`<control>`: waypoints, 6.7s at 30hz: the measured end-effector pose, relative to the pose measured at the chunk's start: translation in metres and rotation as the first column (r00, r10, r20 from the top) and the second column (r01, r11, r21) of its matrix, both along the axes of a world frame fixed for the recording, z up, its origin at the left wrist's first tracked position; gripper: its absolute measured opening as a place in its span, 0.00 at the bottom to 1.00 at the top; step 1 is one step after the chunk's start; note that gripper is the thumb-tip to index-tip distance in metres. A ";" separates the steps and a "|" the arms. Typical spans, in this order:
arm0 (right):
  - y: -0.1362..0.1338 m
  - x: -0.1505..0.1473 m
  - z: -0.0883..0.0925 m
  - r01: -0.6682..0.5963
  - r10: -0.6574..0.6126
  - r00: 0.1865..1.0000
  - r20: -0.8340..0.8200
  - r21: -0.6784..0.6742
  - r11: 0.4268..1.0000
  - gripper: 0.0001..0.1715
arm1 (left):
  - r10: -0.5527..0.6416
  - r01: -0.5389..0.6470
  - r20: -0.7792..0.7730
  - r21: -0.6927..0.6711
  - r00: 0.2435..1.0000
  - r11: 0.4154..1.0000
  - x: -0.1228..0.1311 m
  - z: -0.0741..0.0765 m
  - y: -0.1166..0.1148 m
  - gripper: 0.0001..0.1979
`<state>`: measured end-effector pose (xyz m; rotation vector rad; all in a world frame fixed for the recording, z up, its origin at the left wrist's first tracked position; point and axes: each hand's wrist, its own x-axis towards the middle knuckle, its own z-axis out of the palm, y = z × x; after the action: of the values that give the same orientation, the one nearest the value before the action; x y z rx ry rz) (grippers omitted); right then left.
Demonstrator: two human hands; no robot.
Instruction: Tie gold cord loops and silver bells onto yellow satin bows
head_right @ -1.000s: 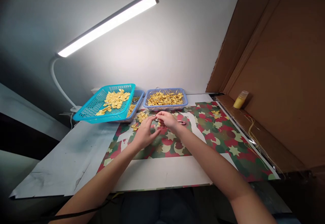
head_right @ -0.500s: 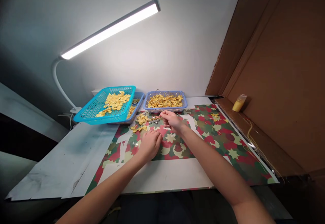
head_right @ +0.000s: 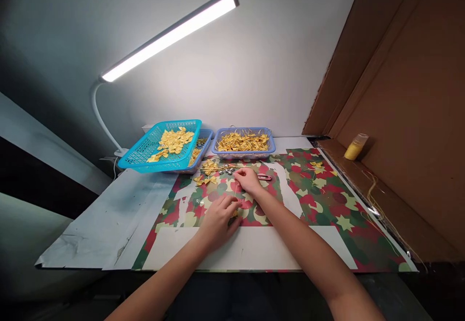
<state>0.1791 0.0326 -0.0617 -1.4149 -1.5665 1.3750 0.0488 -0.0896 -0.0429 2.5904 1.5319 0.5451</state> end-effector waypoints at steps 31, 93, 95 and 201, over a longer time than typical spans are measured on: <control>0.041 -0.026 0.032 -0.353 -0.200 0.691 0.694 0.566 0.745 0.17 | 0.078 -0.161 0.395 0.180 0.915 0.970 0.002 -0.013 0.015 0.03; -0.053 0.022 0.033 0.087 -0.258 0.924 0.282 0.502 0.860 0.11 | 0.369 -0.064 0.624 -0.455 0.689 0.888 -0.022 0.013 0.064 0.20; -0.052 0.021 0.031 0.165 -0.259 0.952 0.165 0.439 0.883 0.11 | 0.419 -0.027 0.677 -0.509 0.604 0.860 -0.017 0.009 0.070 0.20; -0.091 0.013 0.029 0.264 -0.207 0.953 -0.221 0.275 0.924 0.07 | -0.126 0.007 0.678 0.175 0.724 0.984 -0.014 0.001 0.040 0.07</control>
<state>0.1918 -0.0580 -0.0330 -1.2042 -1.3642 1.0418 0.0350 -0.0494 -0.0420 2.1070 1.1499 1.4739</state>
